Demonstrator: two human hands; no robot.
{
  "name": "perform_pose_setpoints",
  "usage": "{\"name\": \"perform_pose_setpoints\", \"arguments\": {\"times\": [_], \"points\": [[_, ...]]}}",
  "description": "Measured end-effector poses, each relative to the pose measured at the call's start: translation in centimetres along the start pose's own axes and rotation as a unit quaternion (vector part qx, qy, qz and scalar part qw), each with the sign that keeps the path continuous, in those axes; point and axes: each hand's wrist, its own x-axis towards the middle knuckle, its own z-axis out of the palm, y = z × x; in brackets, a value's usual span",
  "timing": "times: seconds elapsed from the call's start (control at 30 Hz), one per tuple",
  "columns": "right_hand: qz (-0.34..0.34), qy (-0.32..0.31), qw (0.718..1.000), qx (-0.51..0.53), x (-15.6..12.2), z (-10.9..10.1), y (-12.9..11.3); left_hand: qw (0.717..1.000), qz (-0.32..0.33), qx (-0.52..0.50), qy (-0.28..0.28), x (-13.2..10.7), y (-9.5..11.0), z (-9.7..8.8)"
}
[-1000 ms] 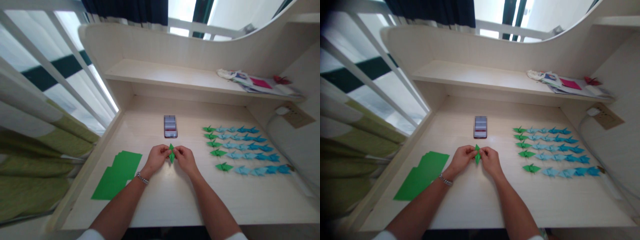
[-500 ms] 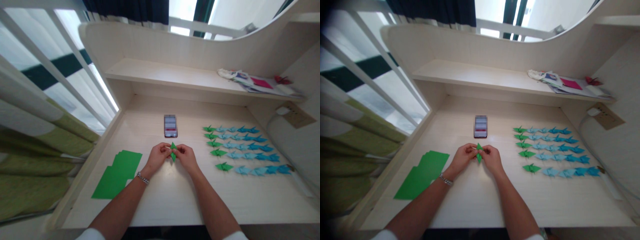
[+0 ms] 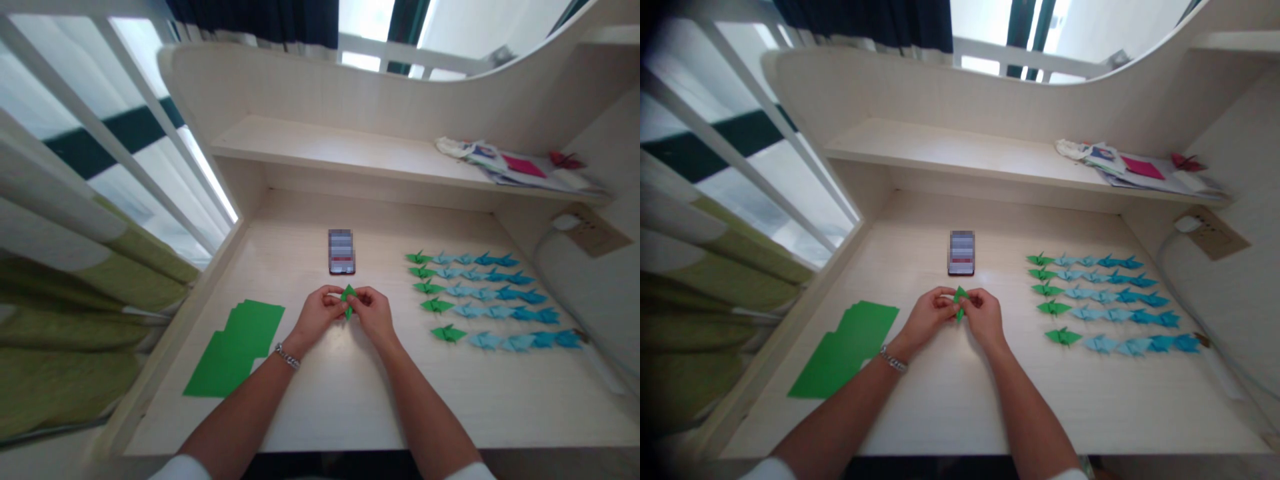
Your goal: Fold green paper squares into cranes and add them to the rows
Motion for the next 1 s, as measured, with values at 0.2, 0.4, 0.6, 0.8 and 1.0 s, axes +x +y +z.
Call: {"name": "perform_pose_setpoints", "arguments": {"times": [0.2,0.4,0.6,0.8,1.0], "points": [[-0.031,0.051,0.998,-0.031,-0.17,0.13,-0.40,0.999,-0.025,-0.018,-0.014,-0.23,0.02,0.35],[-0.042,0.079,0.996,-0.021,-0.13,0.22,-0.40,0.998,-0.040,-0.048,-0.024,-0.48,-0.13,0.52],[-0.040,0.094,0.995,-0.007,-0.04,0.23,-0.48,0.992,-0.069,-0.089,-0.058,-0.66,-0.33,0.30],[-0.041,0.101,0.994,0.016,-0.02,0.14,-0.62,0.986,-0.083,-0.093,-0.109,-0.60,-0.16,-0.37],[-0.038,0.093,0.995,0.003,-0.18,0.22,-0.70,0.985,-0.112,-0.044,-0.121,-0.67,0.12,-0.18]]}}
